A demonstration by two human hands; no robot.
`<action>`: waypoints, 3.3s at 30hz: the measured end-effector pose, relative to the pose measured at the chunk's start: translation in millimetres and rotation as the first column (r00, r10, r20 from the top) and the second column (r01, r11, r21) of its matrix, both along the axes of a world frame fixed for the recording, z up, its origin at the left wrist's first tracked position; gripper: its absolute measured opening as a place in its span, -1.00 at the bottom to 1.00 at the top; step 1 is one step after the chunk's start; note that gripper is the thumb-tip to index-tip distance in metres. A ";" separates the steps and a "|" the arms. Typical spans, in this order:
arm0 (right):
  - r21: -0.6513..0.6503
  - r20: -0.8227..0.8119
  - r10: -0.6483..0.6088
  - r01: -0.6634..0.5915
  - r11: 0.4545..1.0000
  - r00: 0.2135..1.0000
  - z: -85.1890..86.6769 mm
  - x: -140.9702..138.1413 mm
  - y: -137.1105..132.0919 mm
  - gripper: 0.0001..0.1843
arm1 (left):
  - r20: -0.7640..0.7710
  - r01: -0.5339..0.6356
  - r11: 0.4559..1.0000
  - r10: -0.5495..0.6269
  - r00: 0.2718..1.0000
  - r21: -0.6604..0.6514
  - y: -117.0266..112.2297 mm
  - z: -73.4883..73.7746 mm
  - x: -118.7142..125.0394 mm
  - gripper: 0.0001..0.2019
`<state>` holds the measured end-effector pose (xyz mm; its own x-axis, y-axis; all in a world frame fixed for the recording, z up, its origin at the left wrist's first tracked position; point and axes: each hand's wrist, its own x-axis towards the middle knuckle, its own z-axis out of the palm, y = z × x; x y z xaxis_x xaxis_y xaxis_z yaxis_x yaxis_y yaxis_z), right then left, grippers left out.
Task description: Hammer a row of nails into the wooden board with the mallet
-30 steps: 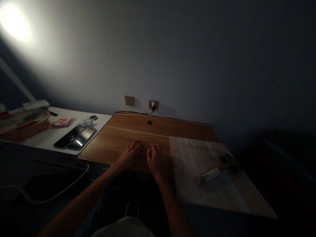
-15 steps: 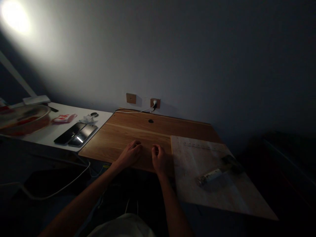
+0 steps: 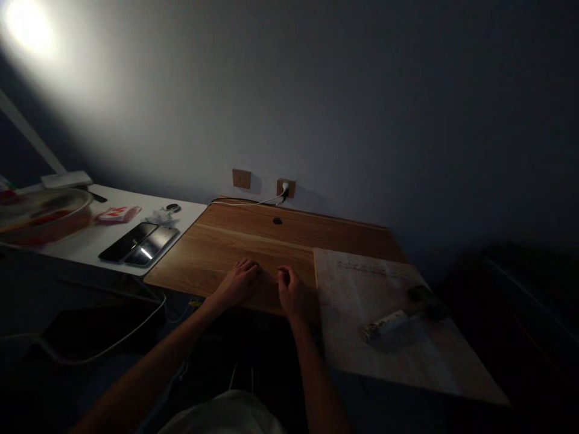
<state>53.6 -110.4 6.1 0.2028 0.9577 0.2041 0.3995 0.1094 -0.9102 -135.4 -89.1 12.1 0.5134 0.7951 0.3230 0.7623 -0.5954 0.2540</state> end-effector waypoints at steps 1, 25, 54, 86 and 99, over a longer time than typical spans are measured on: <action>0.002 0.003 0.000 0.000 1.000 1.000 -0.4 0.1 0.2 -0.62 | 0.002 0.000 1.000 0.000 1.000 -0.002 0.0 -0.2 0.0 -0.91; 0.000 0.348 0.038 -0.041 0.999 0.937 22.6 -6.8 -11.6 -0.70 | -0.231 0.000 0.997 0.018 0.973 0.078 -17.4 26.8 12.4 -0.82; 0.338 0.710 0.131 -0.499 0.798 0.692 61.1 -20.3 -90.1 -0.40 | -0.313 -0.004 0.986 -0.049 0.949 -0.165 -26.9 33.9 19.6 -0.72; 0.337 0.744 0.106 -0.508 0.793 0.659 56.0 -18.9 -85.4 -0.45 | -0.336 -0.009 0.988 -0.044 0.941 -0.155 -28.8 34.2 25.5 -0.79; 0.318 0.740 0.114 -0.494 0.809 0.663 55.2 -9.4 -87.2 -0.46 | -0.339 0.032 0.991 -0.076 0.938 -0.133 -32.2 36.6 34.3 -0.77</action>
